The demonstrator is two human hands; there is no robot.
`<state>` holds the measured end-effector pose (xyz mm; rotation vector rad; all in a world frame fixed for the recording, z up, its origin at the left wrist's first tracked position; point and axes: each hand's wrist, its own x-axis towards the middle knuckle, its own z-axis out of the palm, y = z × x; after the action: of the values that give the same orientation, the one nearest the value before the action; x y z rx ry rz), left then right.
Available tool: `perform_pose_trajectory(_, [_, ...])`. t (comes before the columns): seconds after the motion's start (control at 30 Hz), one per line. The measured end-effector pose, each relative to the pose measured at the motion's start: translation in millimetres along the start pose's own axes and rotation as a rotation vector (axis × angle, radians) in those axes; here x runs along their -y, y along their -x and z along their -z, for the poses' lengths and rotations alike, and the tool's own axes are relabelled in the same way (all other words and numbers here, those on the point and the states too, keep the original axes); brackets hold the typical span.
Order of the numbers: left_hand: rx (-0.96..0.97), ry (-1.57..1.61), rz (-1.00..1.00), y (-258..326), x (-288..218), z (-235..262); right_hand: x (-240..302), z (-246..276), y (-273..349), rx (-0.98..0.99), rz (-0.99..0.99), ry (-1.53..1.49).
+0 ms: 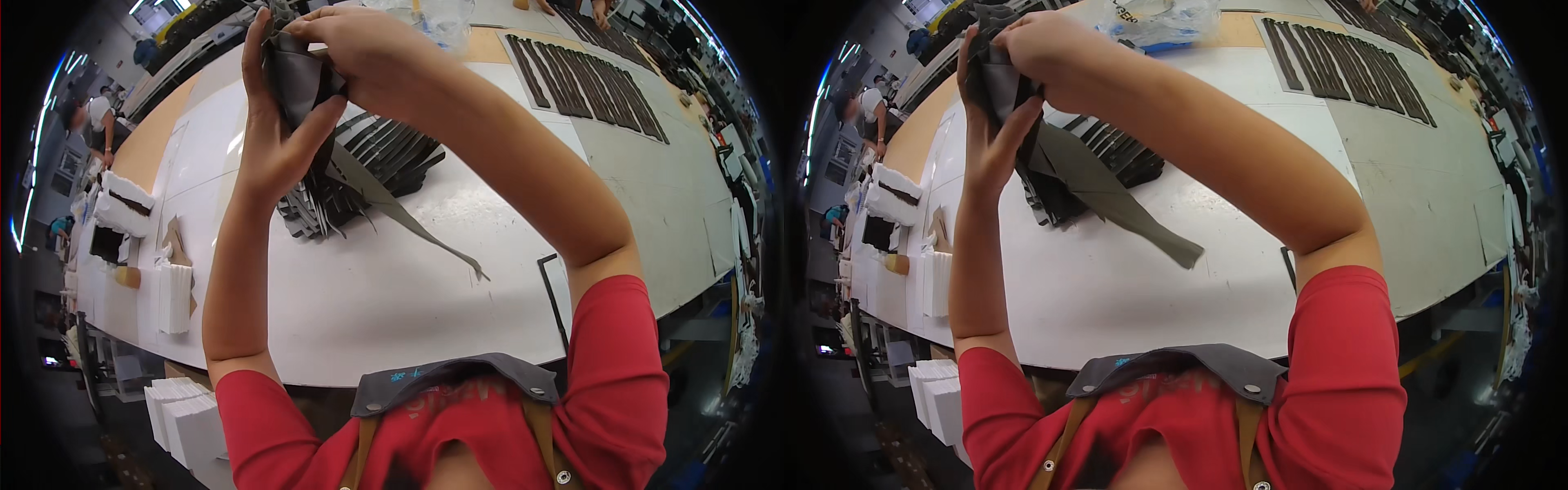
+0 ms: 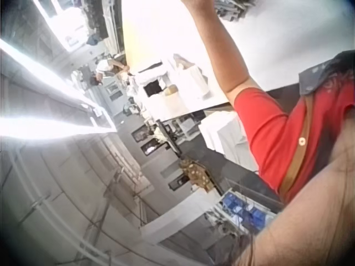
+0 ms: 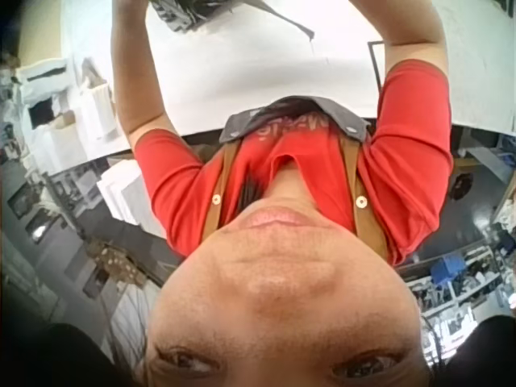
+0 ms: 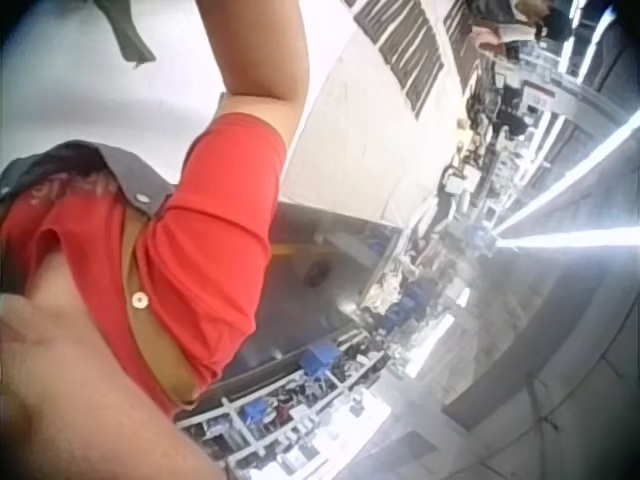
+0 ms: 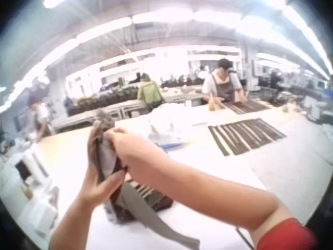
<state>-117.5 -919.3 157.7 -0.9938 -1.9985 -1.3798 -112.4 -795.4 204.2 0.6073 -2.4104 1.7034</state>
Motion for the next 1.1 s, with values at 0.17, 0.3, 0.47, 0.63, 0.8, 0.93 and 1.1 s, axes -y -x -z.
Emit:
perform_pose_trajectory(0.17, [-0.346,0.468,0.092,13.4,-3.9,-3.2,5.3,15.1,-40.3,0.442,-0.213,-0.832])
perform_pose_trajectory(0.3, [-0.665,0.659,0.349,24.6,18.6,28.0,32.1,-4.8,-19.9,0.326,-0.082,-0.828])
perform_pose_trajectory(0.47, [-0.719,0.471,0.495,43.5,51.6,53.0,-10.4,-19.5,-20.6,0.051,0.236,-0.312])
perform_pose_trajectory(0.63, [-0.75,0.961,0.721,54.5,40.5,46.8,-55.0,-13.8,56.9,-0.039,0.276,0.064])
perform_pose_trajectory(0.8, [-0.764,0.94,0.723,63.6,47.4,47.6,-65.9,-8.2,92.6,-0.086,0.385,0.34])
perform_pose_trajectory(0.93, [-0.869,0.966,0.834,58.3,28.4,59.1,-67.0,2.6,117.9,-0.205,0.325,0.242])
perform_pose_trajectory(1.1, [-0.731,0.962,0.388,50.1,-11.9,90.6,-103.4,27.4,156.5,-0.216,0.142,0.012])
